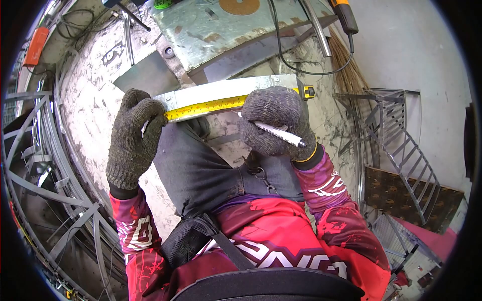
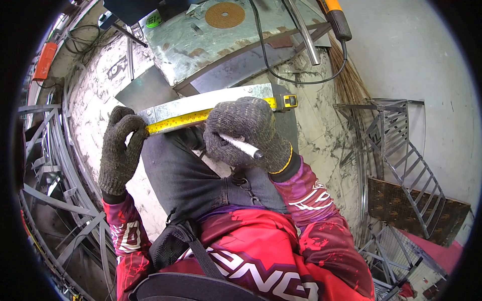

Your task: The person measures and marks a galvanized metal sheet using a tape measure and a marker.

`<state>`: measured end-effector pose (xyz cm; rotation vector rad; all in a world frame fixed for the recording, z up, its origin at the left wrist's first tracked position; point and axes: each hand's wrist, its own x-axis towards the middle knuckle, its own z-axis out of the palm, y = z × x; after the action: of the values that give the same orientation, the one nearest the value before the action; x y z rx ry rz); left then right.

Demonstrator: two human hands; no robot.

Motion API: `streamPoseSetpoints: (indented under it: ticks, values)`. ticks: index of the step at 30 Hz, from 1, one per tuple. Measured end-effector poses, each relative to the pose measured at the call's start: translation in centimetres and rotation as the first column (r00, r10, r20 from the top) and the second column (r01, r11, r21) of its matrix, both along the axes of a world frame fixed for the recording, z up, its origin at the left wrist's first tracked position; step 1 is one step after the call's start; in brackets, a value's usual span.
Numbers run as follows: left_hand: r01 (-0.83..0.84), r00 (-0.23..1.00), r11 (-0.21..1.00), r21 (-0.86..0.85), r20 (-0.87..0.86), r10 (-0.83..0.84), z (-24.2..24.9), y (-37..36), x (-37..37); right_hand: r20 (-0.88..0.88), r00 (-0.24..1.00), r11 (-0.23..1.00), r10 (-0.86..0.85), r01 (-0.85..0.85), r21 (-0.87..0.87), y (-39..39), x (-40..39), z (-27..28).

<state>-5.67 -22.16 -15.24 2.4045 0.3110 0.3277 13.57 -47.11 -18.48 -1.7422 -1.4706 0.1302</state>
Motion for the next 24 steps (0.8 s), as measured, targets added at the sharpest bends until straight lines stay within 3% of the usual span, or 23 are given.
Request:
streamPoseSetpoints:
  ticks: [3,6,12,16,24]
  values:
    - [-0.002,1.0,1.0,-0.011,0.012,0.002,0.0,0.0,0.0,0.037,0.999,0.998,-0.035,0.033,0.053,0.2,-0.1,-0.6]
    - [0.003,1.0,1.0,-0.005,0.023,-0.003,0.0,0.0,0.0,0.056,0.998,0.999,-0.033,0.033,0.001,0.4,-0.3,0.4]
    - [0.0,1.0,1.0,-0.011,0.005,0.0,0.2,-0.1,0.0,0.0,1.0,0.996,-0.009,0.009,0.093,0.6,-0.2,0.0]
    - [-0.012,1.0,1.0,-0.025,0.002,0.012,0.1,-0.1,0.0,0.087,0.996,0.999,-0.03,0.029,0.014,0.5,-0.3,0.6]
    - [0.016,1.0,1.0,0.007,-0.018,-0.016,0.4,0.1,-0.2,-0.021,1.0,1.0,0.004,-0.004,0.007,0.1,-0.3,0.5]
